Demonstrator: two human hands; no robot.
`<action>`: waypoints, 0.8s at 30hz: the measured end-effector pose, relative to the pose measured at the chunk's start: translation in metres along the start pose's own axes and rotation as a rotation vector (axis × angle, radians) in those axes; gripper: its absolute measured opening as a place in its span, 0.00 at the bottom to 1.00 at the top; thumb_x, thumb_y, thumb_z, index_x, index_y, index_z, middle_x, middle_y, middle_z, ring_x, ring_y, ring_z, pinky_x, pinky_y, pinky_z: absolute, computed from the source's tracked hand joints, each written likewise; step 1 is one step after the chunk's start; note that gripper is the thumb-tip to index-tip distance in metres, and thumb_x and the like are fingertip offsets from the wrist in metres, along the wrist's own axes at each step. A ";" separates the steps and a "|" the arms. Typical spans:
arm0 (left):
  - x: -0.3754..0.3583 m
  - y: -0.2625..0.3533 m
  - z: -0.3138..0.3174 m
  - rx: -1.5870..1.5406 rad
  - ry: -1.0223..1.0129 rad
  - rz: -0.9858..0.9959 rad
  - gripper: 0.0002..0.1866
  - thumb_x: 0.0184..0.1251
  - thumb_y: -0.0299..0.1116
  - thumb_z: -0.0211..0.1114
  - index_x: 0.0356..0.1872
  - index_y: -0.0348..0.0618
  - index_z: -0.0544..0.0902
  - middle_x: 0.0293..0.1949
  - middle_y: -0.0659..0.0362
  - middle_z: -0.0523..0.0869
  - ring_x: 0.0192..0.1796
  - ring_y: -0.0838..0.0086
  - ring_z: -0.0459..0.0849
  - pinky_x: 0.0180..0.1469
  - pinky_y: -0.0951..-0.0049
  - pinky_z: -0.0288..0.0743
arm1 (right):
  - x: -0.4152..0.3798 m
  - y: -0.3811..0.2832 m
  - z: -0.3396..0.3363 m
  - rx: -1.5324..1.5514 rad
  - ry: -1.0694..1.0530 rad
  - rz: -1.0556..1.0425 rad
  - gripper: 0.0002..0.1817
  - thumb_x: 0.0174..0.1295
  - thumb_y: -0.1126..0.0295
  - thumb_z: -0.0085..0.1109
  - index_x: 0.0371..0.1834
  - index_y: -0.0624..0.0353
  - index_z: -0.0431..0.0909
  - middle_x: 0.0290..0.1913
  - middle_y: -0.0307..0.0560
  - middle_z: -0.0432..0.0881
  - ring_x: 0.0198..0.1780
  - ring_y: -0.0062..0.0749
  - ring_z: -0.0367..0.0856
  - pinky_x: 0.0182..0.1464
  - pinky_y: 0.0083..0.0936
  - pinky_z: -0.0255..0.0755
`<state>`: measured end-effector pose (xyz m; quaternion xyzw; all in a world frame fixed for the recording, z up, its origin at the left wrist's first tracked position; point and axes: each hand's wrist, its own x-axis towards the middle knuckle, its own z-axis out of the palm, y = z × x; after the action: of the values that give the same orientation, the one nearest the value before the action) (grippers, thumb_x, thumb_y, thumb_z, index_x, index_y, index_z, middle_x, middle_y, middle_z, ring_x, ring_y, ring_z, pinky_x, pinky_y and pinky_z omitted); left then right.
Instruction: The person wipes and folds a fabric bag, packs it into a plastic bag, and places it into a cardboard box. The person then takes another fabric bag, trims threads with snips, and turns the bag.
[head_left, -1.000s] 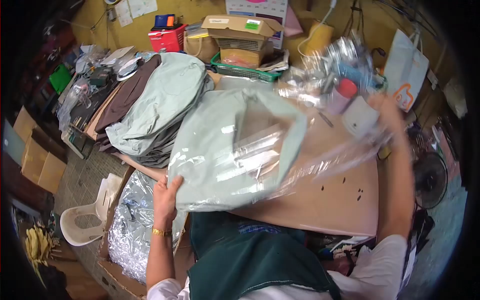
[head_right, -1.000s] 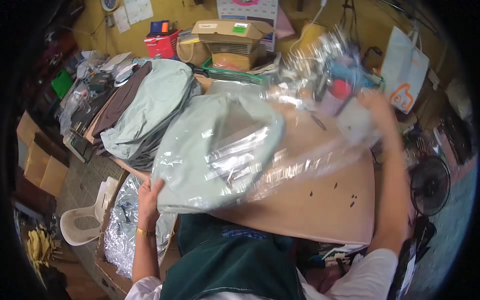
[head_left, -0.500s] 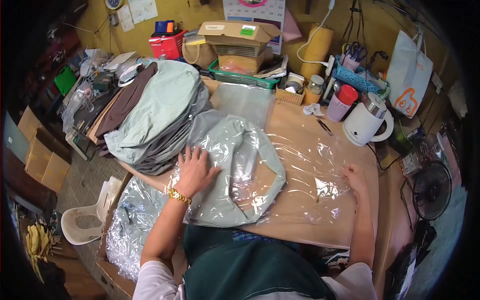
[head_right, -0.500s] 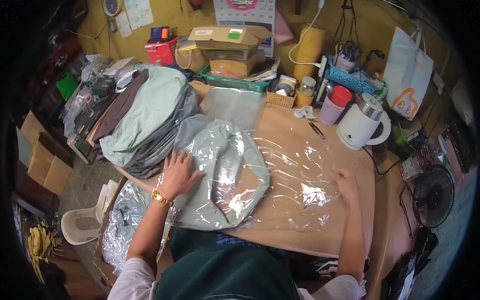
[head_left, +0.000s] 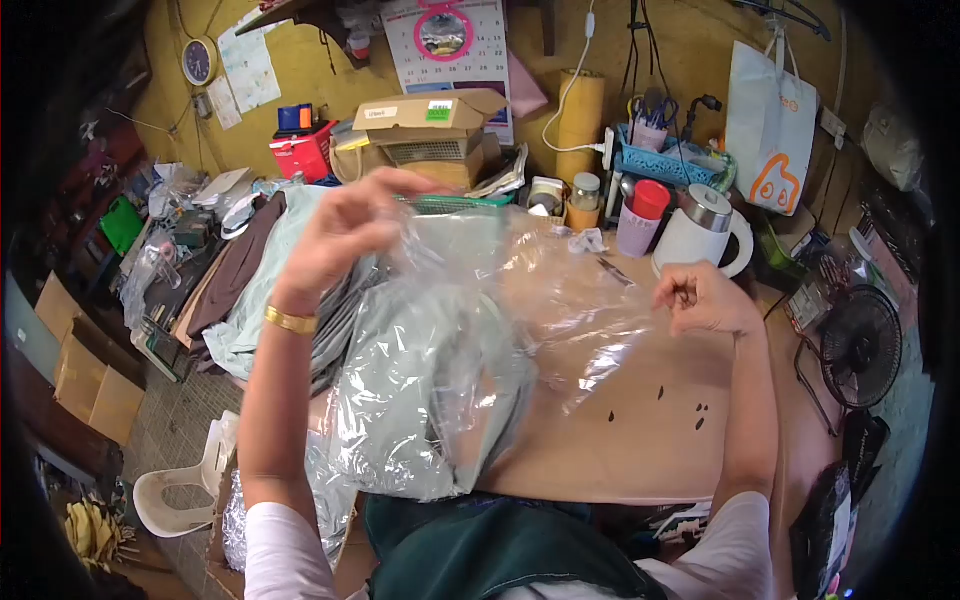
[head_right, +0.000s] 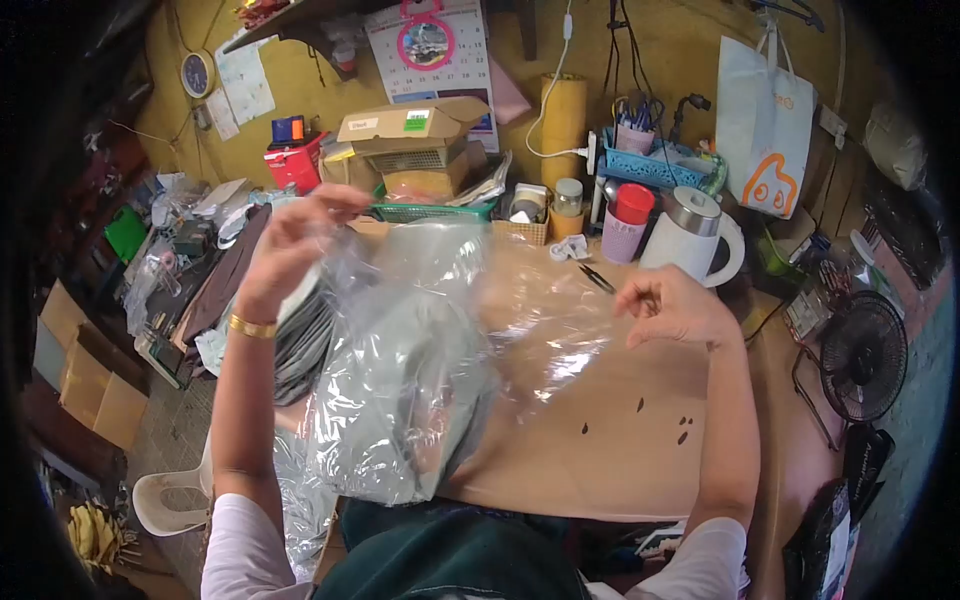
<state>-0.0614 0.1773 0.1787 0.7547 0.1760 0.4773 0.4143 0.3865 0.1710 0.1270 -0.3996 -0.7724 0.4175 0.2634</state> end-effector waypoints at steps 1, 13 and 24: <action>-0.007 -0.002 -0.020 0.013 0.099 -0.008 0.10 0.56 0.34 0.71 0.29 0.50 0.76 0.45 0.57 0.82 0.51 0.69 0.75 0.57 0.67 0.65 | 0.000 0.019 -0.002 -0.155 0.008 -0.004 0.04 0.54 0.79 0.63 0.33 0.65 0.83 0.36 0.41 0.80 0.33 0.17 0.75 0.33 0.15 0.68; -0.022 0.034 -0.082 0.804 -0.025 -0.235 0.11 0.64 0.38 0.72 0.32 0.41 0.83 0.32 0.66 0.85 0.39 0.82 0.79 0.45 0.76 0.72 | 0.024 0.046 0.027 0.637 0.146 -0.781 0.18 0.55 0.54 0.72 0.25 0.55 0.77 0.28 0.34 0.75 0.39 0.28 0.69 0.46 0.30 0.62; -0.022 0.062 -0.068 0.969 -0.036 -0.146 0.16 0.56 0.42 0.76 0.28 0.40 0.83 0.29 0.62 0.82 0.37 0.74 0.80 0.44 0.72 0.72 | 0.005 -0.010 0.019 0.022 0.387 -0.423 0.14 0.39 0.68 0.73 0.23 0.59 0.76 0.24 0.32 0.69 0.30 0.20 0.63 0.35 0.20 0.55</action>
<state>-0.1392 0.1573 0.2291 0.8544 0.4232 0.2972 0.0509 0.3653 0.1632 0.1262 -0.2991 -0.7694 0.2774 0.4915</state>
